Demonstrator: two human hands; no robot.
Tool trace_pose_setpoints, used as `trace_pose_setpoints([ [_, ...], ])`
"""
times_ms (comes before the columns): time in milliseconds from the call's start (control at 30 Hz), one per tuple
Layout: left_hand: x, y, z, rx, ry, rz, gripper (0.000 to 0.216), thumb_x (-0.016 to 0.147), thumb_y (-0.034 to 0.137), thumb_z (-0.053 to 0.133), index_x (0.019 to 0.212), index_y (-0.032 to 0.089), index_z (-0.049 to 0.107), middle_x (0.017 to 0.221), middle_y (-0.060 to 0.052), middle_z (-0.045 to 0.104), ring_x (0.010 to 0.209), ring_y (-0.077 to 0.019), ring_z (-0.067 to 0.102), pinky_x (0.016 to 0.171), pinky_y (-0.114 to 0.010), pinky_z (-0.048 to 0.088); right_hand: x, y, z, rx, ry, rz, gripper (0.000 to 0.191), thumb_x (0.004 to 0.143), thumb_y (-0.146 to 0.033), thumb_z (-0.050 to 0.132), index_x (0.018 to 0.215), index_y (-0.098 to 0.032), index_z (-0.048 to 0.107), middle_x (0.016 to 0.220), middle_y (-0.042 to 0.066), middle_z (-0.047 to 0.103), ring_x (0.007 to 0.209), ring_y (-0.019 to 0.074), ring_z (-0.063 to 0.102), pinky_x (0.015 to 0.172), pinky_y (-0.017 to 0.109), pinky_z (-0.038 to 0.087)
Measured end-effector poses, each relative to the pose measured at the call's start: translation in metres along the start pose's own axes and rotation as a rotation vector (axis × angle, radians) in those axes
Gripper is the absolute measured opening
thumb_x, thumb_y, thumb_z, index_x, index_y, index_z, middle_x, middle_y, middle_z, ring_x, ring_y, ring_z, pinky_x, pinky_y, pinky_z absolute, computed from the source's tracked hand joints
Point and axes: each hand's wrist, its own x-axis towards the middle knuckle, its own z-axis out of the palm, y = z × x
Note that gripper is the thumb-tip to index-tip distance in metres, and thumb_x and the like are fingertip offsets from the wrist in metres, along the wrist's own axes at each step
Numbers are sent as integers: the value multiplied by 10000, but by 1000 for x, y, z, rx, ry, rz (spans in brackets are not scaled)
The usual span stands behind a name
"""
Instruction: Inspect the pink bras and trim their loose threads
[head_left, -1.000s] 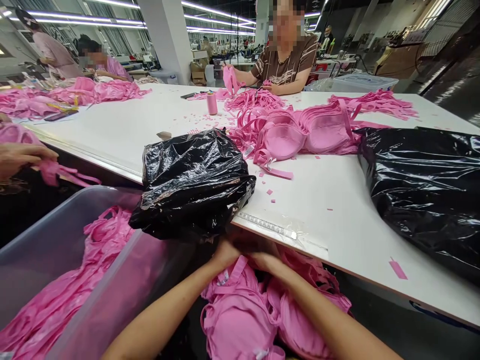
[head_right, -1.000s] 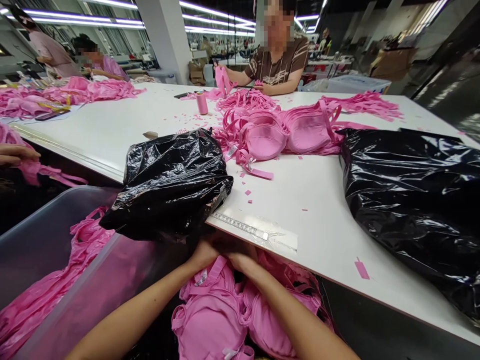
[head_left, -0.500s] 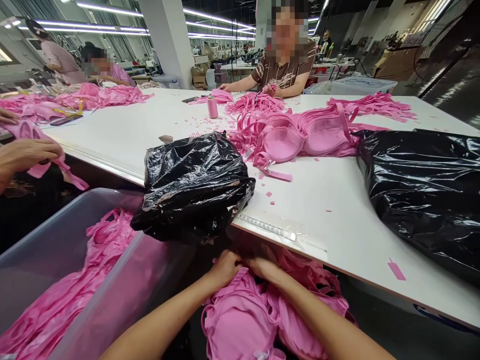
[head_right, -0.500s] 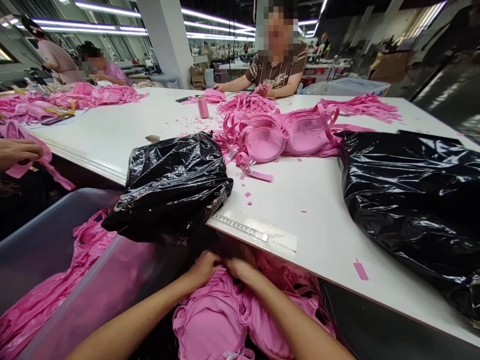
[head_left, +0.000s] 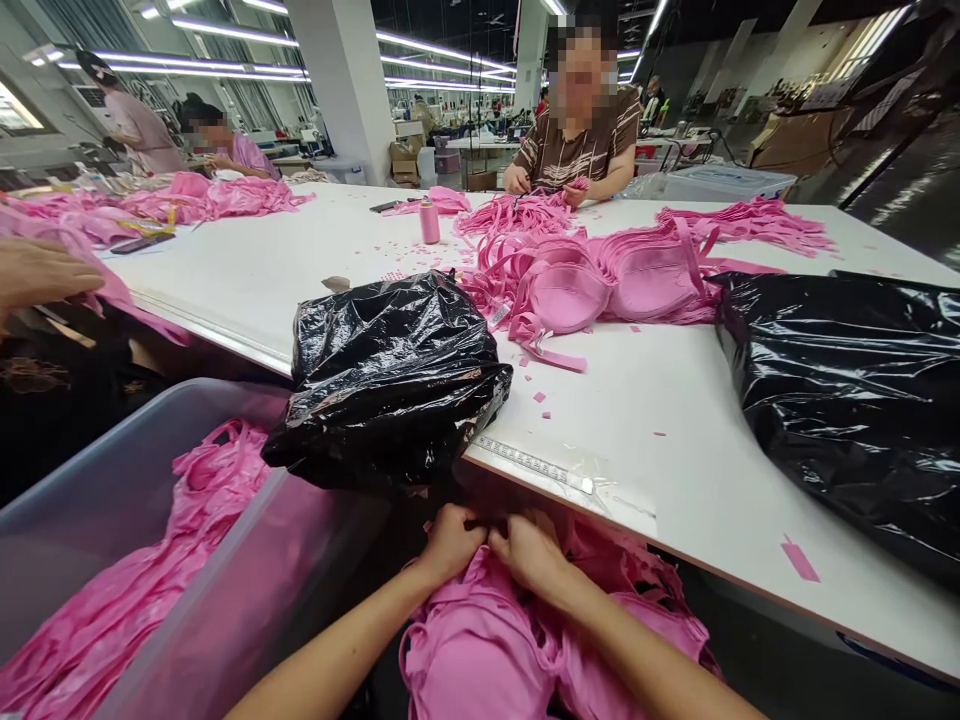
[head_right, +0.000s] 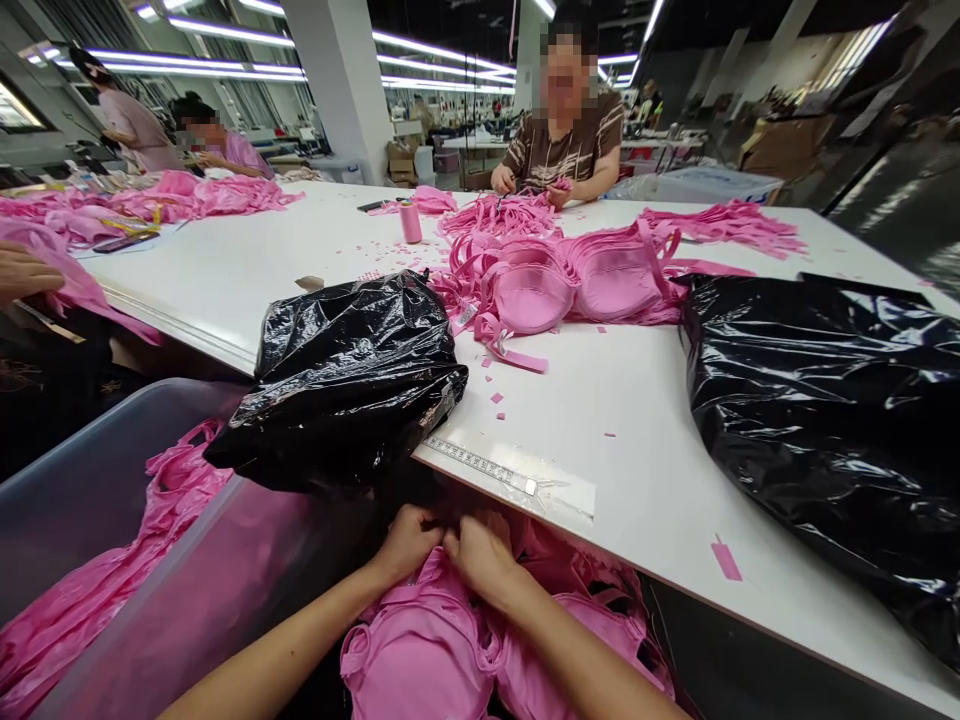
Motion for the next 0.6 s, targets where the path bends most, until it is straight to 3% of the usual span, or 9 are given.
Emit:
trace_pose_setpoints([
  [233, 2, 17, -3, -189, -89, -38, 346, 651, 32, 509, 923, 127, 699, 883, -62, 715, 802, -182, 639, 776, -286, 498, 1, -1, -10, -19, 25, -52, 239, 839, -192, 446, 929, -169, 666, 875, 88, 711, 784, 205, 646, 655, 260, 412],
  [400, 4, 34, -9, -264, 14, -89, 268, 632, 48, 518, 821, 123, 691, 819, -55, 709, 766, -181, 638, 745, -277, 495, -16, -9, -19, -33, 50, -122, 253, 897, -219, 409, 927, -183, 658, 882, 80, 682, 802, 202, 634, 685, 268, 433],
  [533, 3, 40, -12, -289, 63, -113, 170, 636, 109, 565, 761, 126, 679, 769, -48, 703, 761, -188, 642, 722, -272, 492, -51, 25, -23, -74, 241, -207, 275, 897, -219, 414, 1098, -189, 598, 1025, 108, 640, 883, 204, 614, 741, 280, 452],
  [600, 0, 44, -13, -282, 93, -109, 162, 624, 119, 580, 748, 127, 683, 768, -45, 704, 789, -189, 641, 742, -263, 484, -65, 58, -25, -130, 326, -73, 233, 880, -253, 440, 974, -168, 635, 825, 106, 666, 728, 206, 628, 653, 280, 454],
])
